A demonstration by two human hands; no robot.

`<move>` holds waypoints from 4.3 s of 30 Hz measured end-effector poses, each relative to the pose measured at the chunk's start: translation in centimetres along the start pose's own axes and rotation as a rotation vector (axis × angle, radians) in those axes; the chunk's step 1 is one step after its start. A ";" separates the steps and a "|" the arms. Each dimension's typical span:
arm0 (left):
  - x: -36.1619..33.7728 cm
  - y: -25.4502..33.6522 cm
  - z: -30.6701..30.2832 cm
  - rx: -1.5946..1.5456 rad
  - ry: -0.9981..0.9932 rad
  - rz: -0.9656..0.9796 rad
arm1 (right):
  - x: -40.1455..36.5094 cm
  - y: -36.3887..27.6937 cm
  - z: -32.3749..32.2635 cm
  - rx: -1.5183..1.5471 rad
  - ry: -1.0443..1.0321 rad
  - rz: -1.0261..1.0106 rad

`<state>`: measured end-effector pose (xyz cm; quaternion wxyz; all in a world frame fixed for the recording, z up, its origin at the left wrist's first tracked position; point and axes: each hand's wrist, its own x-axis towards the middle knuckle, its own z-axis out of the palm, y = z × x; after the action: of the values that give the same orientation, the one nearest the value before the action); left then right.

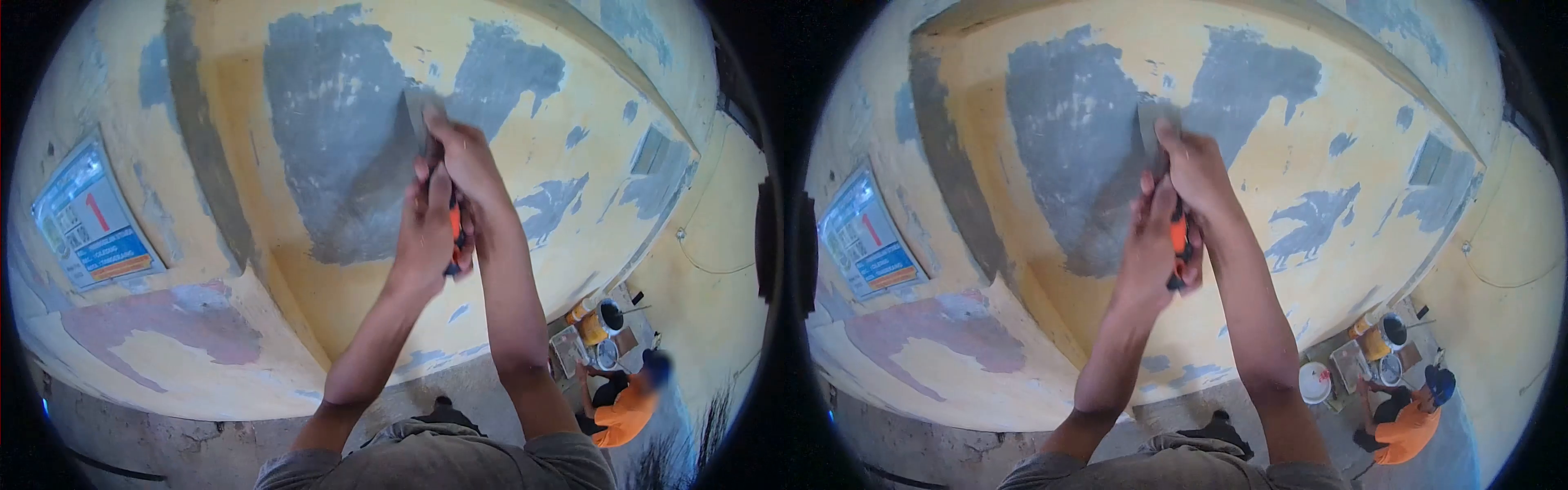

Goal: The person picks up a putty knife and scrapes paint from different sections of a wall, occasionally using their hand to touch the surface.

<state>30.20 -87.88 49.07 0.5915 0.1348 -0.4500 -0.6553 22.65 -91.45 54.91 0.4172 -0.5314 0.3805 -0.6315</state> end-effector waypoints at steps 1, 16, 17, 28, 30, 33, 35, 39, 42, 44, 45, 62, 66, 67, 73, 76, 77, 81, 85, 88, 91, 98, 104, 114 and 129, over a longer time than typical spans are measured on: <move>-0.9 -0.4 -0.1 -0.040 -0.003 -0.026 | -0.1 1.2 -0.3 -0.020 -0.003 0.019; -0.1 -1.8 -1.2 0.006 -0.083 -0.049 | 0.0 2.0 -1.0 -0.039 0.065 -0.030; 0.2 -2.2 -1.3 0.018 -0.103 -0.023 | 0.2 2.4 -1.3 -0.040 0.067 -0.030; 1.1 -2.7 1.2 -0.004 -0.025 0.031 | 1.2 1.0 -3.1 -0.183 0.022 -0.020; 0.6 -3.3 1.8 -0.031 -0.027 -0.016 | 0.7 0.6 -3.5 -0.182 0.025 0.017; 2.0 -3.9 2.5 -0.070 -0.057 0.008 | 1.5 -0.4 -4.1 -0.200 0.013 0.037; 2.0 -4.2 2.7 -0.098 -0.089 0.033 | 0.5 -1.0 -3.7 -0.209 0.029 0.063; 1.6 -4.2 2.5 -0.125 -0.054 0.035 | 1.7 0.1 -4.6 -0.272 0.015 0.034; 2.4 -4.0 2.1 -0.091 -0.100 0.037 | 2.2 -0.2 -4.2 -0.328 -0.012 0.013; 2.2 -4.4 2.7 -0.081 -0.057 0.066 | 1.8 -0.3 -4.2 -0.312 0.041 0.066; 1.8 -4.4 3.0 -0.090 -0.047 0.055 | 1.4 -0.3 -4.4 -0.319 0.041 0.082; 1.8 -3.0 2.5 -0.012 -0.033 0.080 | 1.9 -0.5 -3.5 -0.297 0.057 -0.061; 1.8 -3.4 2.3 -0.029 -0.094 0.038 | 1.2 -1.4 -3.1 -0.203 0.049 -0.029; 1.0 -3.8 2.4 0.031 -0.048 0.106 | 0.7 -0.6 -3.8 -0.200 0.052 -0.034; 3.7 -3.5 0.5 0.137 -0.056 0.066 | 4.3 1.4 -3.7 -0.324 0.097 -0.199; 2.7 -3.0 1.7 0.031 -0.075 0.074 | 1.6 -1.1 -2.7 -0.189 0.050 -0.054; 1.9 -2.9 1.7 0.067 -0.047 0.078 | 1.0 -0.9 -2.9 -0.202 0.052 -0.036; 2.9 -3.4 0.7 0.091 -0.059 0.118 | 3.4 1.2 -3.2 -0.419 0.115 -0.211; 2.6 -2.3 1.9 0.010 -0.115 0.010 | 1.6 -1.8 -2.9 -0.231 0.060 -0.013; 0.7 -2.9 2.7 0.062 0.001 0.184 | 0.7 -0.6 -3.2 -0.274 0.066 -0.103; 2.6 -4.0 1.6 0.059 0.025 0.110 | 2.6 0.4 -3.5 -0.385 0.095 -0.091; -0.9 -3.0 0.9 0.185 -0.042 0.047 | -3.2 1.0 -4.0 -0.088 0.097 -0.066; -6.2 -9.9 -6.8 0.129 -0.107 -0.264 | -10.6 14.1 -6.6 -0.187 -0.002 0.181; -11.9 -15.5 -16.0 0.477 0.104 -0.309 | -12.3 17.1 -8.7 -0.003 0.070 0.266; -2.5 -10.4 -2.3 0.667 0.431 0.283 | -11.0 12.7 -11.5 -0.038 -0.135 -0.024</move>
<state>25.72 -87.77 39.12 0.6802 0.3897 -0.5177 -0.3428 13.79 -85.36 37.59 0.4242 -0.5851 0.3573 -0.5916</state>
